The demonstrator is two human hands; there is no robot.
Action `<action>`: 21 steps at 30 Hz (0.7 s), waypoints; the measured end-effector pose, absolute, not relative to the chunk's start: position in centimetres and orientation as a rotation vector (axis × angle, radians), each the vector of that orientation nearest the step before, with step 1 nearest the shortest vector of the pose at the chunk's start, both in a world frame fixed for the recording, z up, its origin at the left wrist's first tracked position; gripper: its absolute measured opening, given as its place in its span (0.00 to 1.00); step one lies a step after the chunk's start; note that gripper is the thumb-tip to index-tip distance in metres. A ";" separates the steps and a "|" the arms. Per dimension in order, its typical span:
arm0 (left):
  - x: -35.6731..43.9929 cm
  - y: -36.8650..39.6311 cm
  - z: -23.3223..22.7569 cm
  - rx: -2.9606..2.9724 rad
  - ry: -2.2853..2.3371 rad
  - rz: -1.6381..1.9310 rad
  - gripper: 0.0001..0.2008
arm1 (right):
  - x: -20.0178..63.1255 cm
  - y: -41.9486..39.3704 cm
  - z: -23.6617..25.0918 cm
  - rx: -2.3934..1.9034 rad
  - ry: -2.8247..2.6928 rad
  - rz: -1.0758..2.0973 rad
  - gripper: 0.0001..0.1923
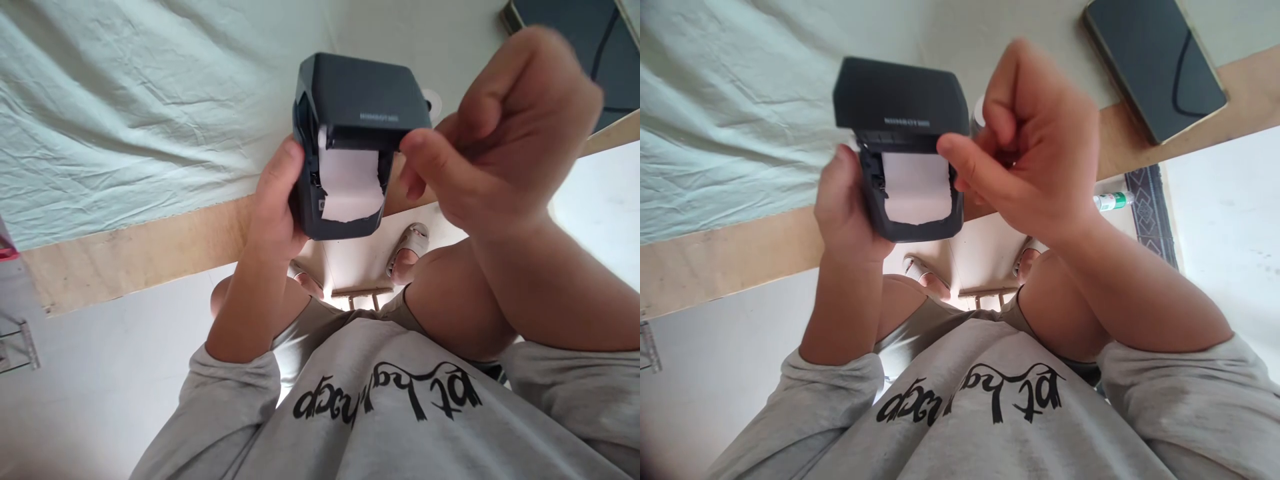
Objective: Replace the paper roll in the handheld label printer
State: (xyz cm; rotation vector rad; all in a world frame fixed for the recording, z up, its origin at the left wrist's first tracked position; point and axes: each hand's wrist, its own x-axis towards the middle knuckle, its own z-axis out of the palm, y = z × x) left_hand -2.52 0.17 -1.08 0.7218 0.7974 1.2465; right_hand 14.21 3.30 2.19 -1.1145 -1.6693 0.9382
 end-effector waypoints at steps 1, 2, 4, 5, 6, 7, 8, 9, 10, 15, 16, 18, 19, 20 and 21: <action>-2.7 0.2 -1.3 0.738 0.804 1.241 0.16 | 14.0 3.2 2.5 -1.091 -1.648 0.889 0.21; -2.8 0.2 -1.6 0.747 0.811 1.241 0.16 | 13.8 3.2 2.7 -1.089 -1.647 0.843 0.19; -3.0 0.2 -2.2 0.755 0.816 1.244 0.18 | 13.5 3.3 2.6 -1.084 -1.694 0.770 0.16; -3.0 0.2 -2.4 0.749 0.818 1.253 0.18 | 13.5 3.4 2.5 -1.074 -1.734 0.721 0.13; -3.0 0.2 -2.5 0.735 0.822 1.264 0.19 | 13.5 3.6 2.2 -1.055 -1.803 0.646 0.10; -2.9 0.1 -2.4 0.717 0.831 1.276 0.18 | 13.5 3.7 2.0 -1.045 -1.888 0.534 0.07; -2.7 0.0 -2.3 0.700 0.844 1.288 0.18 | 13.5 3.8 1.8 -1.052 -1.995 0.406 0.05; -2.6 -0.1 -2.1 0.691 0.857 1.293 0.16 | 13.5 3.8 1.7 -1.090 -2.121 0.290 0.06; -2.5 -0.2 -1.9 0.693 0.870 1.292 0.15 | 13.4 3.8 1.7 -1.165 -2.236 0.189 0.08; -2.7 -0.2 -1.7 0.796 0.887 1.246 0.14 | 13.0 3.2 3.2 -1.521 -2.558 0.102 0.15; -2.8 -0.2 -1.7 0.805 0.885 1.245 0.15 | 13.0 3.1 3.5 -1.540 -2.601 0.129 0.14; -3.0 -0.2 -1.8 0.817 0.890 1.229 0.15 | 12.9 3.0 3.8 -1.567 -2.660 0.174 0.13; -3.0 -0.2 -1.7 0.829 0.897 1.213 0.15 | 12.9 3.0 3.8 -1.588 -2.663 0.173 0.12; -3.0 -0.2 -1.6 0.845 0.906 1.195 0.15 | 12.9 3.0 3.8 -1.611 -2.652 0.161 0.13; -3.0 -0.3 -1.5 0.859 0.918 1.177 0.15 | 12.8 3.0 3.7 -1.630 -2.634 0.145 0.16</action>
